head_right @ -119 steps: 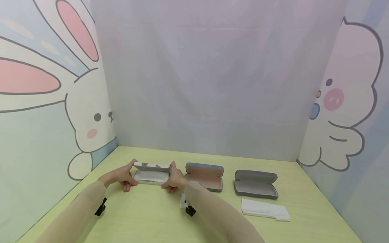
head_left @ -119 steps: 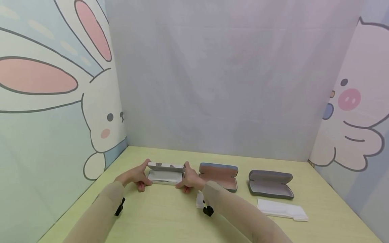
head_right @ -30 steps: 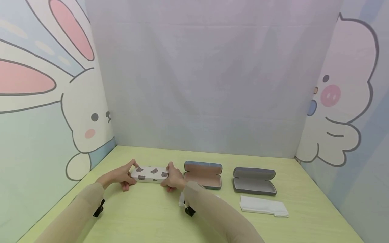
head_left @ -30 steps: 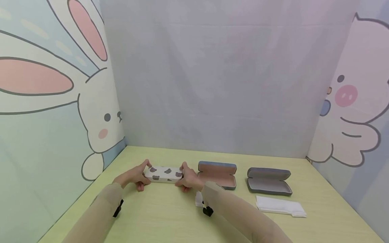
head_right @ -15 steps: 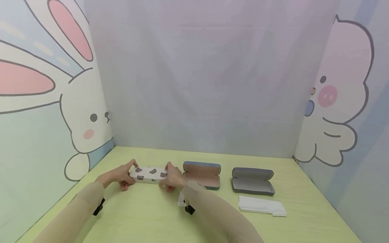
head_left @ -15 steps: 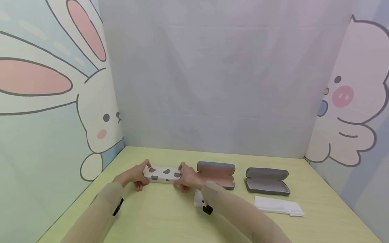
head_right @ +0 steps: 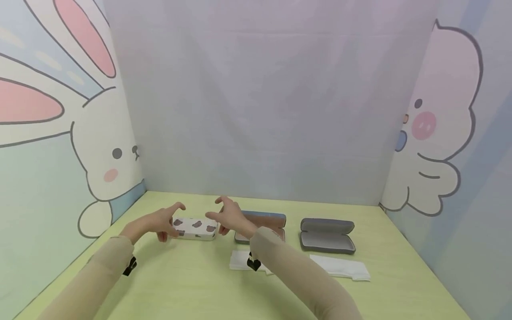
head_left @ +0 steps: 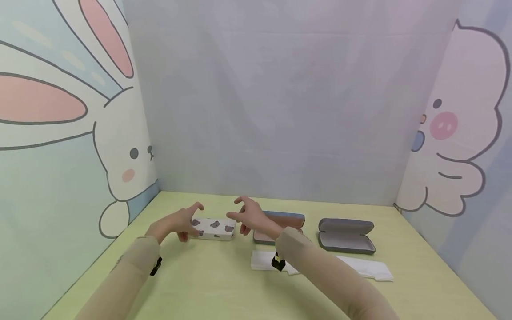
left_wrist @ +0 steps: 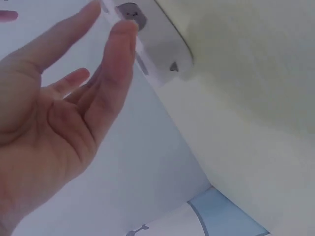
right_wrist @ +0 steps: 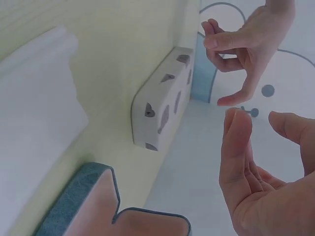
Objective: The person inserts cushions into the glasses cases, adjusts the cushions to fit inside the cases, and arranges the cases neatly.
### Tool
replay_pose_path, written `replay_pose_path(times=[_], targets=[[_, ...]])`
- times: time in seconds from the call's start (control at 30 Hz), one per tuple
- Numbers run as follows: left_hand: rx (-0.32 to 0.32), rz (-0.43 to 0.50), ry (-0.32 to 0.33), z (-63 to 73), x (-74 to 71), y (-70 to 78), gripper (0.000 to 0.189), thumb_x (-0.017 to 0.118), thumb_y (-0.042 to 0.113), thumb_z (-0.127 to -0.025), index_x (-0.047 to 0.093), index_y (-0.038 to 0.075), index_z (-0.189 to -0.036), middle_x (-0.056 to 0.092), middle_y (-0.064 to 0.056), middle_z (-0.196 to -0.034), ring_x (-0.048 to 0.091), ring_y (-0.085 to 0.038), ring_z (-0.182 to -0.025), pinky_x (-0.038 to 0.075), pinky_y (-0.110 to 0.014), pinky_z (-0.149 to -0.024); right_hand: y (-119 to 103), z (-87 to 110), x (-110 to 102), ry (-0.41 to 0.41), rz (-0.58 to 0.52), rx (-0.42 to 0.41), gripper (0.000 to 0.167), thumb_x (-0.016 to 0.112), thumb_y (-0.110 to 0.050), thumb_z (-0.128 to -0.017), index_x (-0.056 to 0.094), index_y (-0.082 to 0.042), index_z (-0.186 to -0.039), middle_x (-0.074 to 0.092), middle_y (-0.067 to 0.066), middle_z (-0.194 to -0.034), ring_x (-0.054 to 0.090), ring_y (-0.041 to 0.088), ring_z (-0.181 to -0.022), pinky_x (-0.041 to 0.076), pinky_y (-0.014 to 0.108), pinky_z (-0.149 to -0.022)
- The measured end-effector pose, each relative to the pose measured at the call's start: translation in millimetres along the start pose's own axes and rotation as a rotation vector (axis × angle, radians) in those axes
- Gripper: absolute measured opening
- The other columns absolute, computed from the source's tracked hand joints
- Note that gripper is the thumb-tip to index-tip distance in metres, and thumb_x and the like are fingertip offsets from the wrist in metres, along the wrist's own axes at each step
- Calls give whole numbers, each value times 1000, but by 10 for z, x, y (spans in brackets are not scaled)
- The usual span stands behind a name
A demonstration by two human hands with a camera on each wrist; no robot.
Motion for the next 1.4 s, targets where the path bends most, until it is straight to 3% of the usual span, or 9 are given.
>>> replay_pose_path(times=[0.13,0.3,0.43,0.63,0.87,1.1,1.27,1.4], targets=[[77,150,-60,33,-21,154,83,76,10,-82,22,18,-145,60,-15,-79,65,-25,-55,60,-35,-56,-85,91,-139,8,-51,-15,53,67,-35,-90,45,-16,-134,64,15,-89,60,23,-46,59,52,-56],[139,252,-99,91,-19,314,85,75,12,-84,19,19,-147,63,-22,-84,67,-29,-61,61,-42,-61,-120,208,-229,-4,-76,-20,51,68,-37,-90,46,-18,-132,62,14,-87,60,24,-47,58,53,-55],[173,271,-99,124,2,406,83,75,15,-84,20,18,-146,62,-24,-86,68,-32,-63,61,-45,-63,-128,303,-260,-21,-82,-21,50,67,-36,-90,45,-19,-132,62,14,-86,60,27,-48,58,54,-56],[207,276,-105,168,65,522,78,73,22,-86,23,18,-145,61,-16,-80,69,-36,-66,61,-42,-62,-126,405,-296,-36,-74,-30,51,66,-39,-90,45,-20,-132,63,14,-86,62,31,-49,58,55,-56],[231,299,-117,211,135,602,76,73,24,-87,23,19,-144,60,-20,-86,69,-37,-66,61,-42,-61,-95,533,-360,-45,-58,-25,52,66,-42,-90,44,-21,-133,65,12,-84,63,30,-50,59,46,-52],[247,314,-125,214,225,668,72,72,21,-88,26,20,-143,61,-17,-84,69,-39,-66,61,-42,-61,-35,640,-453,-28,-58,-24,50,65,-39,-91,45,-20,-133,63,28,-91,61,31,-47,57,42,-49],[256,315,-134,224,284,733,72,72,22,-87,26,20,-143,63,-15,-83,68,-42,-67,61,-43,-60,23,703,-506,-21,-79,-24,51,66,-35,-92,44,-17,-133,64,26,-90,60,36,-49,57,42,-48],[271,333,-139,223,316,767,72,73,23,-87,27,21,-142,63,-16,-83,68,-42,-67,61,-44,-60,76,743,-557,-9,-79,-20,50,66,-33,-91,45,-15,-133,63,29,-93,60,31,-46,57,44,-49]])
Point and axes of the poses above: each hand's wrist, its own z-axis away from the middle knuckle, its own x-axis out of the palm, y = z × x, the point moved 3 cm from there along -z, towards the middle knuckle
